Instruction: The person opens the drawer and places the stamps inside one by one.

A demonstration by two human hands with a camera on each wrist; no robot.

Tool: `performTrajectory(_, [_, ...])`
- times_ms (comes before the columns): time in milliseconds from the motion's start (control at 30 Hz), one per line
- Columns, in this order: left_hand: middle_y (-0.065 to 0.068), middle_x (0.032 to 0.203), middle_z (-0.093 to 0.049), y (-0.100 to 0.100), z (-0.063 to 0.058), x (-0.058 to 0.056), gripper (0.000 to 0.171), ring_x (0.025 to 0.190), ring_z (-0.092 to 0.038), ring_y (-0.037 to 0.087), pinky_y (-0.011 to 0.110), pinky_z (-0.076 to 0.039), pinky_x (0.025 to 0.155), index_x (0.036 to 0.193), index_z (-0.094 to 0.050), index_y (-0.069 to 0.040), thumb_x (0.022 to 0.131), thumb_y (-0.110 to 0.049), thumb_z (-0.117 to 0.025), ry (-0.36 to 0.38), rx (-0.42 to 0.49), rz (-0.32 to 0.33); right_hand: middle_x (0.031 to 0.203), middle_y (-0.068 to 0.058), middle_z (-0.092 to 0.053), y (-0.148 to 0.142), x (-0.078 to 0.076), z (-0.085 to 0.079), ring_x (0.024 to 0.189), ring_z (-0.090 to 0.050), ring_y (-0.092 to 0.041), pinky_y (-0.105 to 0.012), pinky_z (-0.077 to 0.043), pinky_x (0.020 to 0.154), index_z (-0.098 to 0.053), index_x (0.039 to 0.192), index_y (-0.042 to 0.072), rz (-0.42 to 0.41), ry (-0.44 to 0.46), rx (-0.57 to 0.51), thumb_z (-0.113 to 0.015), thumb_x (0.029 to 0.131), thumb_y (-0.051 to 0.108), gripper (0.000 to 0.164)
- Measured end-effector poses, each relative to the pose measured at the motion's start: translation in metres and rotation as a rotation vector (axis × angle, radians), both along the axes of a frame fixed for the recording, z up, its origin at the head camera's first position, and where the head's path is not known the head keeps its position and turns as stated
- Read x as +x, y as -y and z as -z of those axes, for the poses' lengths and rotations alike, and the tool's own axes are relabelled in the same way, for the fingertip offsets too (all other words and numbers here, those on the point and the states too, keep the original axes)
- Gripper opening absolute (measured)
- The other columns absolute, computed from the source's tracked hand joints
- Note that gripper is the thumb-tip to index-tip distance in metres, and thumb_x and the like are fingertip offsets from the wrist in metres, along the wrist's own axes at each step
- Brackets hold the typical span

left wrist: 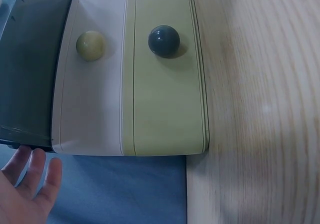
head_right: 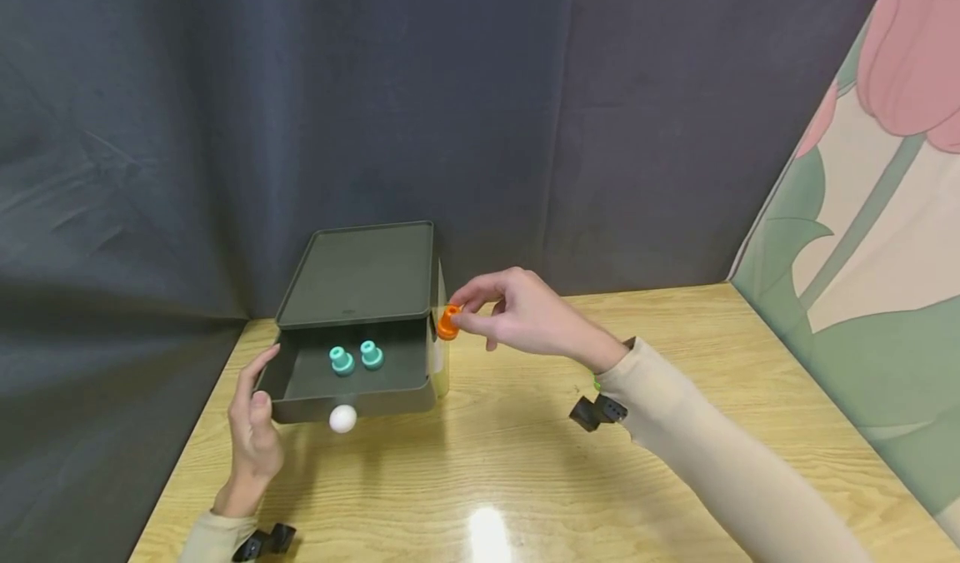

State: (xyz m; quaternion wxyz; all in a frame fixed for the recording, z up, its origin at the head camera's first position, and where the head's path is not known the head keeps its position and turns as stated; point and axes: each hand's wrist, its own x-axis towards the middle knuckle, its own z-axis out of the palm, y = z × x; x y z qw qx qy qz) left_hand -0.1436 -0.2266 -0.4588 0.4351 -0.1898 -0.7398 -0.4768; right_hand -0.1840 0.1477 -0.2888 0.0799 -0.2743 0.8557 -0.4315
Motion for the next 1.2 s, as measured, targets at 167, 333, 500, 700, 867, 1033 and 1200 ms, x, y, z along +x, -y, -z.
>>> performTrajectory(167, [-0.012, 0.148, -0.062, 0.0, -0.001, 0.001, 0.049, 0.141, -0.055, 0.006, 0.02, -0.034, 0.12, 0.143, -0.06, 0.009, 0.109, -0.018, -0.037, 0.003, 0.003, 0.003, 0.102, -0.001, -0.082, 0.02, -0.002, -0.008, 0.06, -0.07, -0.02, -0.027, -0.041, 0.049, -0.079, 0.12, 0.012, -0.057, -0.035, 0.027, -0.076, 0.099, 0.019, 0.022])
performTrajectory(333, [-0.011, 0.148, -0.062, 0.003, -0.002, -0.001, 0.05, 0.141, -0.055, 0.006, 0.021, -0.034, 0.12, 0.143, -0.059, 0.009, 0.109, -0.018, -0.037, 0.004, 0.01, 0.002, 0.102, -0.002, -0.082, 0.043, -0.009, -0.015, 0.059, -0.07, -0.017, -0.028, -0.046, 0.052, -0.08, 0.119, 0.013, -0.129, -0.056, 0.053, -0.075, 0.099, 0.018, 0.021])
performTrajectory(500, [-0.013, 0.147, -0.062, 0.005, 0.0, 0.001, 0.05, 0.14, -0.055, 0.004, 0.02, -0.034, 0.119, 0.143, -0.06, 0.009, 0.109, -0.019, -0.036, 0.016, 0.023, -0.01, 0.104, -0.007, -0.082, 0.07, -0.012, -0.016, 0.058, -0.069, -0.015, -0.03, -0.054, 0.058, -0.08, 0.118, 0.012, -0.188, -0.036, 0.081, -0.075, 0.1, 0.019, 0.019])
performTrajectory(700, [-0.012, 0.147, -0.062, 0.006, 0.003, 0.002, 0.05, 0.139, -0.055, 0.004, 0.02, -0.034, 0.116, 0.143, -0.06, 0.009, 0.109, -0.018, -0.036, 0.012, 0.018, -0.003, 0.102, -0.006, -0.082, 0.091, -0.013, -0.003, 0.056, -0.069, -0.015, -0.033, -0.06, 0.063, -0.079, 0.117, 0.011, -0.218, 0.004, 0.08, -0.077, 0.099, 0.02, 0.02])
performTrajectory(867, [-0.013, 0.147, -0.062, 0.006, 0.004, 0.004, 0.05, 0.139, -0.055, 0.004, 0.019, -0.034, 0.115, 0.141, -0.06, 0.01, 0.11, -0.021, -0.035, 0.005, 0.011, -0.005, 0.098, -0.004, -0.083, 0.102, -0.013, 0.014, 0.058, -0.072, -0.017, -0.03, -0.059, 0.061, -0.08, 0.114, 0.01, -0.224, 0.013, 0.071, -0.077, 0.099, 0.018, 0.017])
performTrajectory(1033, [-0.012, 0.148, -0.061, 0.005, 0.003, 0.004, 0.051, 0.14, -0.054, 0.004, 0.02, -0.033, 0.115, 0.142, -0.059, 0.011, 0.11, -0.022, -0.035, 0.008, 0.012, 0.005, 0.094, 0.0, -0.082, 0.111, -0.013, 0.023, 0.055, -0.071, -0.014, -0.026, -0.056, 0.058, -0.08, 0.114, 0.008, -0.249, -0.011, 0.101, -0.076, 0.099, 0.015, 0.017])
performTrajectory(1200, [-0.012, 0.148, -0.061, 0.003, 0.002, 0.0, 0.051, 0.14, -0.054, 0.006, 0.02, -0.033, 0.118, 0.142, -0.059, 0.01, 0.11, -0.022, -0.035, 0.007, 0.023, 0.012, 0.091, 0.005, -0.081, 0.116, -0.012, 0.024, 0.06, -0.065, -0.004, -0.019, -0.046, 0.057, -0.082, 0.111, 0.011, -0.236, -0.114, 0.164, -0.075, 0.097, 0.016, 0.016])
